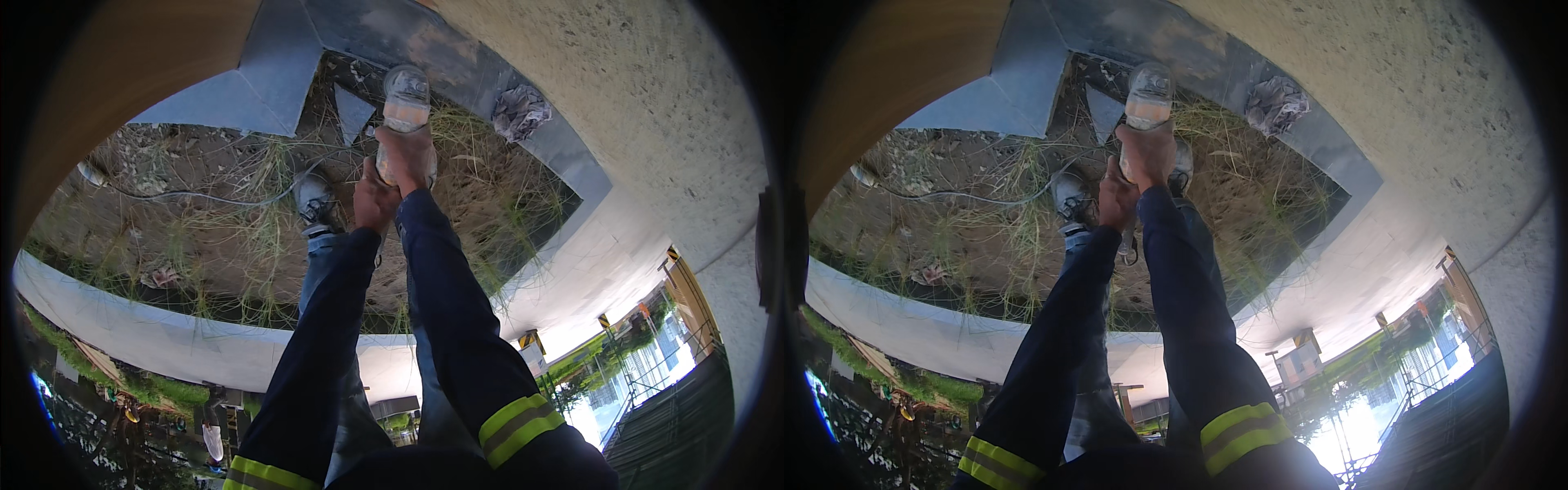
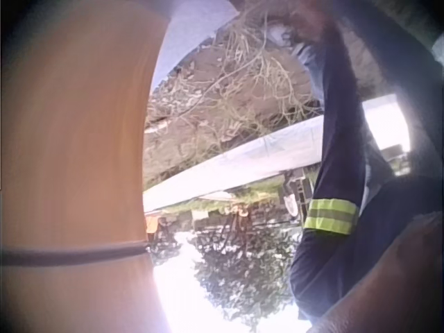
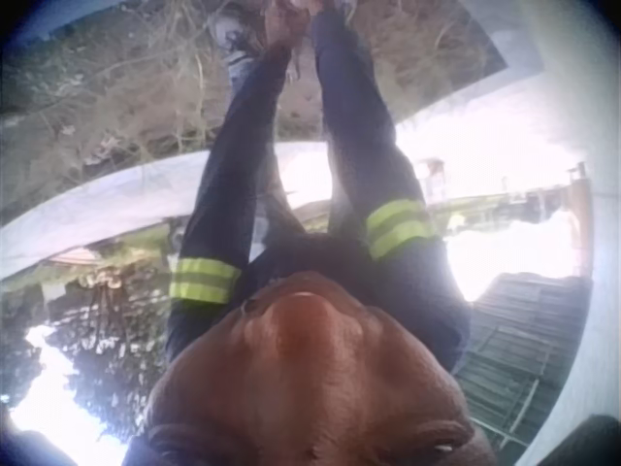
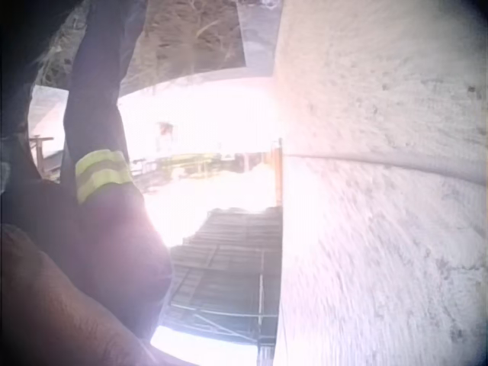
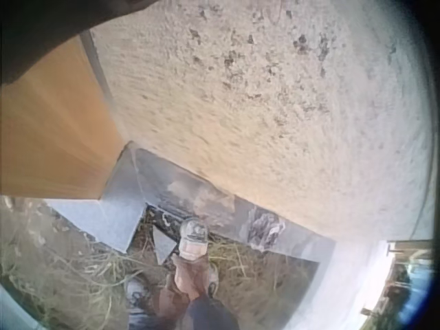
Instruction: The person kneels and uses a handheld power grinder to smooth or remove material from the base of a wall. The tool is held with both hands and moved along the wall's lower edge continuously.
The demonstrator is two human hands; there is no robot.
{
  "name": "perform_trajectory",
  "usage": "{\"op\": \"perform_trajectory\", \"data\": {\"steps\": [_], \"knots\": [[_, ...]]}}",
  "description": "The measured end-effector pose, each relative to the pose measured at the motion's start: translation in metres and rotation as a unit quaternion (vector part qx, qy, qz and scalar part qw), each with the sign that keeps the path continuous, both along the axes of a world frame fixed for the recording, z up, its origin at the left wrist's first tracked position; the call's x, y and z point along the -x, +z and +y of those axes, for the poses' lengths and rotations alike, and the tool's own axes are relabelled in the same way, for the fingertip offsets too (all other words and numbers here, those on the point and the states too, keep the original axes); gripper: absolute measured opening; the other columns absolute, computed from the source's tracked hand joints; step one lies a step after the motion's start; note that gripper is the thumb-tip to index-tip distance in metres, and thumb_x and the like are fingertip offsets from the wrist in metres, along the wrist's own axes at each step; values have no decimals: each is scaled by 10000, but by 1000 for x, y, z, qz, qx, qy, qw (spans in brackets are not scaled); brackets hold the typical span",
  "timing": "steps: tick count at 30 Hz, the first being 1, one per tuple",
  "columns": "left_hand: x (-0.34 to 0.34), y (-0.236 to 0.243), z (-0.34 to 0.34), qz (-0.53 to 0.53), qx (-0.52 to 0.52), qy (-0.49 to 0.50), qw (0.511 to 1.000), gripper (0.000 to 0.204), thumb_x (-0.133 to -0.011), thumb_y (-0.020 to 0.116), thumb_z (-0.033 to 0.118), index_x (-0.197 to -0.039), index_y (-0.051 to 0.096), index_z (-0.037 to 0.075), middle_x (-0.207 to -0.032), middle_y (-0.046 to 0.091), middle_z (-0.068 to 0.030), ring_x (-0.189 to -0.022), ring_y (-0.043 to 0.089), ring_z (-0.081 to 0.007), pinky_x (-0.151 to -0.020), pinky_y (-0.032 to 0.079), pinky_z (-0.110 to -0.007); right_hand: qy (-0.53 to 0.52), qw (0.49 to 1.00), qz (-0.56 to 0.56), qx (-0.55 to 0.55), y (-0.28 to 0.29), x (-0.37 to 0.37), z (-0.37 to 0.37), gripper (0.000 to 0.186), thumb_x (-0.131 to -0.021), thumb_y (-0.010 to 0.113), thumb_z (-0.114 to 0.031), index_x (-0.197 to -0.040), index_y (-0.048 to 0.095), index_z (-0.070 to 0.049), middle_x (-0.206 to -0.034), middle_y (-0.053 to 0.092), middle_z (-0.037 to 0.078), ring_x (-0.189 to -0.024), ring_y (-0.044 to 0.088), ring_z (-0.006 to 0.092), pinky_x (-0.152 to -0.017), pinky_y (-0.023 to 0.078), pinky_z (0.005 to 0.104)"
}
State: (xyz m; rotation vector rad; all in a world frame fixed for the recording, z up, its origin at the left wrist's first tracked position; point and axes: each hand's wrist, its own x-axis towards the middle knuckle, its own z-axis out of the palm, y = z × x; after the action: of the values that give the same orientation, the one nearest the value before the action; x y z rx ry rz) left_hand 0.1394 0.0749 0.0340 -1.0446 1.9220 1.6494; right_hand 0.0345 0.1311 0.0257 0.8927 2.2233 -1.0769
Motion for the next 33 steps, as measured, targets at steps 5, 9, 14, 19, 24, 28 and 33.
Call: {"op": "perform_trajectory", "data": {"steps": [5,9,14,19,24,28,33], "knots": [[9,13,5,-62,19,-24,998,712,-845,853,430,-1284,566,-52,-1045,749,-315,-1017,739,-481,-836,569,-511,7,1000,25,6,7,2,2,660,-689,841,-331,-1174,615,57,-1094,764,251,-1009,766,421,-910,584,490],[13,-4,-15,52,7,70,996,685,-856,868,368,-1293,558,-60,-1048,766,-264,-968,760,-340,-838,571,-443,65,998,12,6,8,21,-33,709,-679,830,-350,-1203,582,58,-1079,761,269,-1010,760,450,-912,588,508],[3,-24,-41,165,-67,169,969,664,-871,876,322,-1303,543,-58,-1092,773,-207,-966,694,-184,-860,559,-372,102,994,-33,10,14,31,-73,752,-675,825,-356,-1234,539,56,-1083,754,285,-1012,748,483,-898,590,532],[-16,-22,-24,73,3,107,992,630,-867,867,372,-1248,568,-32,-1041,766,-261,-975,769,-314,-822,567,-418,54,998,-16,23,14,9,-49,738,-668,847,-325,-1234,559,50,-1087,756,267,-1007,757,430,-883,589,500],[5,8,9,30,7,14,999,621,-870,834,431,-1216,592,-25,-994,751,-305,-979,747,-476,-787,573,-503,-20,999,38,0,-14,-5,10,566,-719,874,-256,-1156,658,31,-1039,772,160,-916,772,284,-801,605,431],[1,-2,9,24,41,29,998,672,-859,834,438,-1246,577,-48,-1035,741,-332,-1012,734,-487,-809,573,-514,29,999,16,5,0,5,-3,659,-706,851,-310,-1208,605,40,-1081,765,216,-981,761,380,-868,590,477],[1,-26,-27,83,28,94,992,734,-852,860,424,-1304,556,-69,-1074,743,-320,-1047,763,-407,-848,573,-459,93,995,7,19,7,25,-53,729,-678,831,-329,-1227,555,64,-1088,751,293,-1006,753,473,-917,585,533]]}}
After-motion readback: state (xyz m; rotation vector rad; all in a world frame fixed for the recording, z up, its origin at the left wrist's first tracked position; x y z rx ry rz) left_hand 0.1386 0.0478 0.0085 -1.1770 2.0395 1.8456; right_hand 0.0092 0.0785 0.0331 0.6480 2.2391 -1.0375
